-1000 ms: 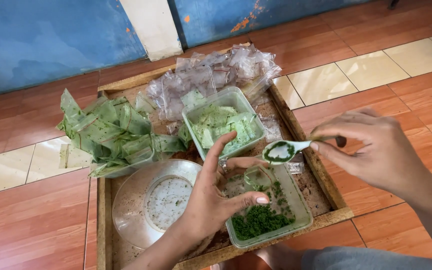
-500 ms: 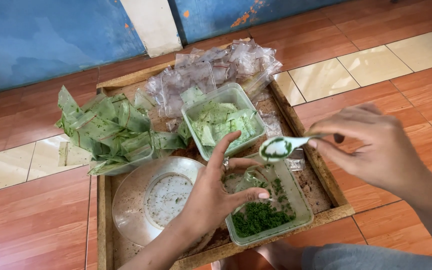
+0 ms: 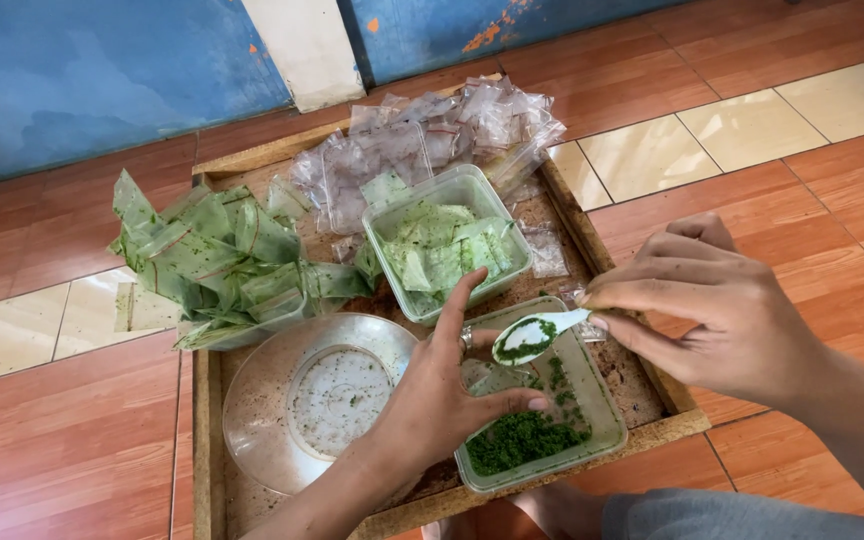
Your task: The person prepares food parcels by placing green paste and chopped herbs into plastic bags, then folding and sealing them by hand.
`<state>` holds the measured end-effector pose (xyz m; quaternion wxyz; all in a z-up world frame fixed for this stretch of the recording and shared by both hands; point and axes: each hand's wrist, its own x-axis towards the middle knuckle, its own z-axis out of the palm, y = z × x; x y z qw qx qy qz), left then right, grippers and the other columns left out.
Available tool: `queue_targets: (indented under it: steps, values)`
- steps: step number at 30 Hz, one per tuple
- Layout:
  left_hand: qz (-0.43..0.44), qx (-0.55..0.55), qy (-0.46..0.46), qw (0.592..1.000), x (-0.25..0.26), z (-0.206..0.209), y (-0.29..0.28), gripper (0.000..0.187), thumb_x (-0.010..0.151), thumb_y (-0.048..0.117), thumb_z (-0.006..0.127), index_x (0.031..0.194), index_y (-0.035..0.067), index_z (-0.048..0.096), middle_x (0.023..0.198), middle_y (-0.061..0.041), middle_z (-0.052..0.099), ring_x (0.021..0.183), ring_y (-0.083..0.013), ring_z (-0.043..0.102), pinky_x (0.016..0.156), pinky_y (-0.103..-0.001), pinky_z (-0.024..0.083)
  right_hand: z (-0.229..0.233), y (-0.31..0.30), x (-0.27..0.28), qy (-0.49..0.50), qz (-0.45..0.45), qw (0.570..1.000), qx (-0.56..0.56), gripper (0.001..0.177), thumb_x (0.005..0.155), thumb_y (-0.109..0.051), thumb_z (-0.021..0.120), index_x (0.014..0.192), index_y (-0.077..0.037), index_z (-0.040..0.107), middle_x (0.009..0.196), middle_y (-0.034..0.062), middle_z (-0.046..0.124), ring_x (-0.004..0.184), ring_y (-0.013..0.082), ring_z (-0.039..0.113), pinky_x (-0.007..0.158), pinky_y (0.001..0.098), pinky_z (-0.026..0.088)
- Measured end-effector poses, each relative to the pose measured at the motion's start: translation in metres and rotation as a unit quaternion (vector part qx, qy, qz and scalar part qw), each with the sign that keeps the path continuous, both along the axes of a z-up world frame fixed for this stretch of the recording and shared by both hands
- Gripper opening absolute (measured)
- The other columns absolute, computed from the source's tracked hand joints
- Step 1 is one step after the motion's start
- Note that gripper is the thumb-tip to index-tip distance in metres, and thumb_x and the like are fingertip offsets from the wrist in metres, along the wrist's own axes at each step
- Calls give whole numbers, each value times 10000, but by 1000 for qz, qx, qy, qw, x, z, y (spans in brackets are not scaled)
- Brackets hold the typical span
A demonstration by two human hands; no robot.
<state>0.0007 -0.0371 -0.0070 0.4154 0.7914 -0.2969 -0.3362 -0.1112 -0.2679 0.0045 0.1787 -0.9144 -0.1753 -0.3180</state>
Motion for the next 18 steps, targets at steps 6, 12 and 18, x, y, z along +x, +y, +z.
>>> queue_targets:
  steps: [6,12,18]
  values:
    - [-2,-13,-17,1000,2,-4,3,1197,696,347,860,1629,304,111,1326,-78,718,474,-92,367,660,-293,495,5,-3,-3,-20,-38,999,12,162,820,-39,842,947,-104,765,890,-29,746,740,113,644,861,313,397]
    - [-6,-190,-27,981,10,-12,9,1133,738,205,855,1605,117,132,1261,-227,722,1207,-335,698,1057,-472,575,7,-8,-6,-17,-90,995,46,192,842,32,832,990,-55,747,956,36,759,736,139,658,852,320,421]
    - [-7,-364,-119,924,14,-27,13,1079,775,187,877,1568,62,156,1209,-181,734,1156,-286,739,1084,-440,604,-24,-19,2,156,-99,983,-15,213,806,-140,792,998,-234,790,738,-89,785,636,76,687,900,391,502]
